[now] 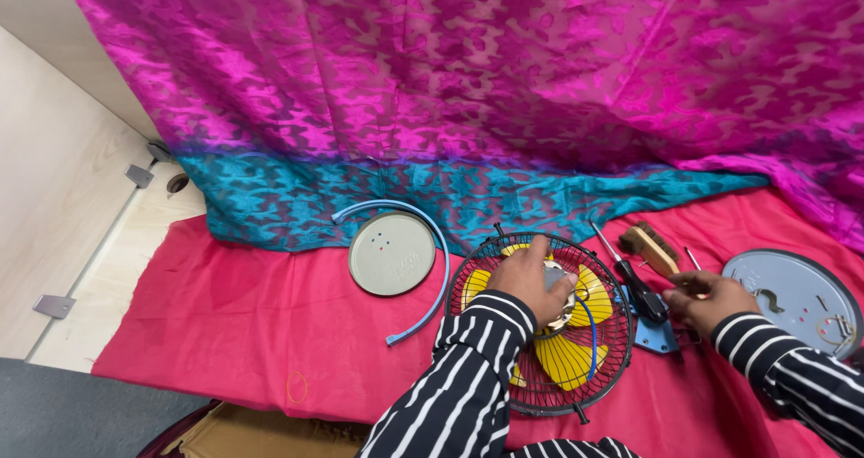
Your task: The person reassembles an electric fan by securing the motor housing, attaching the fan blade, and fitting the front grille. They use a screwdriver to tighten components and align the parts by hand.
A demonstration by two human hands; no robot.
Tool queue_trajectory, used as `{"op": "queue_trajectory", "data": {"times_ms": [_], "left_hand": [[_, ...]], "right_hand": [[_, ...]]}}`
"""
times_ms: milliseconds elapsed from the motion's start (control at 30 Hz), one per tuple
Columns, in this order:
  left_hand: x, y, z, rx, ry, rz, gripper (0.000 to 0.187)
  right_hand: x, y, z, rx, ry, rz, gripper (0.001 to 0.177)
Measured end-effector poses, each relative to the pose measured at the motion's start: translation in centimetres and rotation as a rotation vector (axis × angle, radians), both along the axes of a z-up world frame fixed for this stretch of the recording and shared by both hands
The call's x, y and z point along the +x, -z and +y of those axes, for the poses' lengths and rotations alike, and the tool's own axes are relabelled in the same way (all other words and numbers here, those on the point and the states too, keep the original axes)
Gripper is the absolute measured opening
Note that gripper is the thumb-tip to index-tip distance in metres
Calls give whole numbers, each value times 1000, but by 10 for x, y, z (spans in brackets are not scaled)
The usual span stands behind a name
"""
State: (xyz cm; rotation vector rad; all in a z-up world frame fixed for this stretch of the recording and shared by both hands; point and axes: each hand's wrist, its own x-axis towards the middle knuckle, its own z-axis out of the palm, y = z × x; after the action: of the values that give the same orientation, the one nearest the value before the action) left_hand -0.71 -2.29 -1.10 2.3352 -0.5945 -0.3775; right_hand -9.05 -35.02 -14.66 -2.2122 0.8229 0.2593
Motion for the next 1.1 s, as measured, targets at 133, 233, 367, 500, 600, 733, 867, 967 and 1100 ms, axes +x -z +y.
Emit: {"op": "queue_trajectory", "data": {"times_ms": [133,233,367,500,600,733,867,967,1100], "left_hand": [[3,21,26,-1,-77,51,59],[4,42,47,-36,-80,5,55],[-1,64,58,-56,-74,-178,52],[1,73,75,91,-131,-110,54],[4,78,92,157,-177,-43,57],[9,89,120,216,-207,39,60],[13,89,141,303,-243,11,59],[21,77,148,368,-213,64,48],[27,64,137,393,-235,311,47]], "right_hand": [[-14,-1,-20,-300,-37,-3,46],[-26,7,-24,-360,-138,157,59],[-43,25,-20,-396,-219,115,63],[-46,41,-16,-534,-275,139,75],[-51,43,-7,-561,-220,117,75],[-49,22,21,-636,-80,-151,57],[-31,-14,55,-459,20,-140,43],[-19,-37,74,-237,82,-58,43],[-14,-45,92,-242,49,-5,53]]}}
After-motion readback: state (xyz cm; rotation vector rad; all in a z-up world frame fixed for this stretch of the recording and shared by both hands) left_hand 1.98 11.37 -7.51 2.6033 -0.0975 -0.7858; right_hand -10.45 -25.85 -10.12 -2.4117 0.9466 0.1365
